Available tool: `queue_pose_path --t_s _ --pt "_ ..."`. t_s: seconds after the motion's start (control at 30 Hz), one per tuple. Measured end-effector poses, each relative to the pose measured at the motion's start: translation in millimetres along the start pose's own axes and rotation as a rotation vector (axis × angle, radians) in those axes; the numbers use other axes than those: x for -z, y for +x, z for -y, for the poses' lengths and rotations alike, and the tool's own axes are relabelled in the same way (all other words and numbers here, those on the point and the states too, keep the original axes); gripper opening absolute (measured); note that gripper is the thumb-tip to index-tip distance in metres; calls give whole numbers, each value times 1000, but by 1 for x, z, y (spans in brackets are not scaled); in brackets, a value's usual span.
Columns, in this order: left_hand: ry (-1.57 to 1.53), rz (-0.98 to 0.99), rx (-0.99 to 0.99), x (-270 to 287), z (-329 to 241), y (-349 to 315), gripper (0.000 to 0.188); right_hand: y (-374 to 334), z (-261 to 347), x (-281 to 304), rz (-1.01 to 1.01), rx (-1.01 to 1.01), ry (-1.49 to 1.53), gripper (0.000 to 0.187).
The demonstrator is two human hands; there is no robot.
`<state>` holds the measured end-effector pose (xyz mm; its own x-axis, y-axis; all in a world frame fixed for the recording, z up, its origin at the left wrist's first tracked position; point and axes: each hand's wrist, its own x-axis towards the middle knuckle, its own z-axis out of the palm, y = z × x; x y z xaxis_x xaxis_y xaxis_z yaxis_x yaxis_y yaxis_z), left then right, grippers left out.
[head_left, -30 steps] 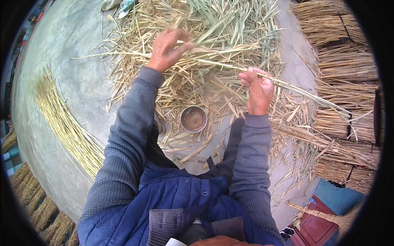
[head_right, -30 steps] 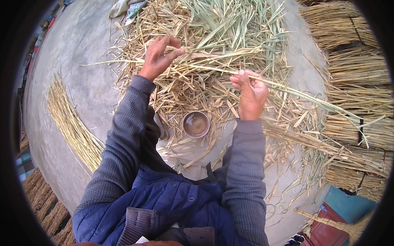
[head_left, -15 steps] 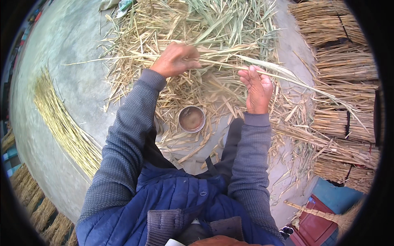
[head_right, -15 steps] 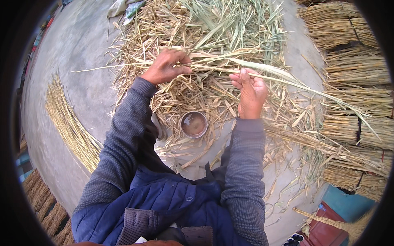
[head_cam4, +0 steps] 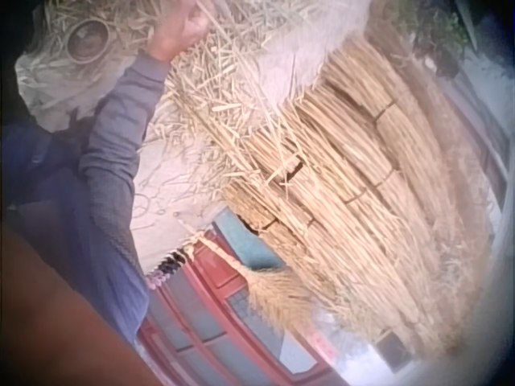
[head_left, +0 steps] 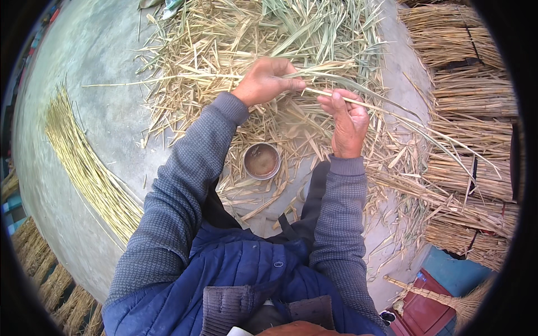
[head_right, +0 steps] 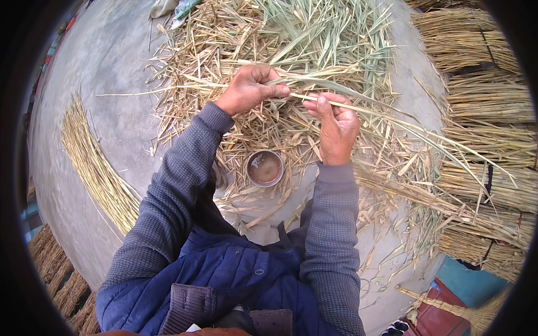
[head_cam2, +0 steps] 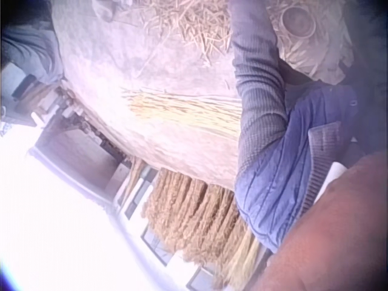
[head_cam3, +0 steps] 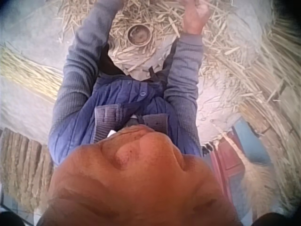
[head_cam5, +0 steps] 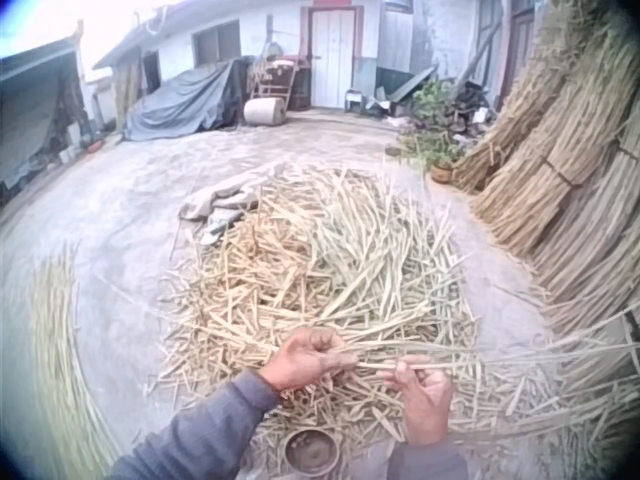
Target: The person sits on the floor and repeatedly strips thin fibers from long dried straw stalks by hand. They hold each stalk with both hands, pull off the fibers, and drop the processed stalks onto a pile on the floor.
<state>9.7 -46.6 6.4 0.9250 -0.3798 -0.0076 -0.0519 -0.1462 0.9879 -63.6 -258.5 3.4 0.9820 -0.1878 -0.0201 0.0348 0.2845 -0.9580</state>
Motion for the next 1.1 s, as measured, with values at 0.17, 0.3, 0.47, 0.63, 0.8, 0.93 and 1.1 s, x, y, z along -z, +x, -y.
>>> queue_pose_path --t_s 0.17,0.3,0.47,0.63,0.8,0.93,1.1 --pt "-374 -407 -107 51 1 5 16 -2 -2 10 -59 -22 -91 23" --pt "528 -516 -172 74 12 2 22 -1 0 14 -118 -62 -60 27" --pt "1024 -416 -605 36 10 -4 24 4 -3 7 -143 -81 26 32" --pt "853 -151 -733 -16 5 -7 19 4 -8 0 -116 -150 88 33" --pt "747 -76 -634 -15 5 -3 13 3 -4 3 -104 -148 131 33" --pt "744 -15 -468 14 6 -6 14 9 11 24 -209 -136 125 30" --pt "730 36 -278 44 3 -13 15 10 16 34 -61 -135 130 33"
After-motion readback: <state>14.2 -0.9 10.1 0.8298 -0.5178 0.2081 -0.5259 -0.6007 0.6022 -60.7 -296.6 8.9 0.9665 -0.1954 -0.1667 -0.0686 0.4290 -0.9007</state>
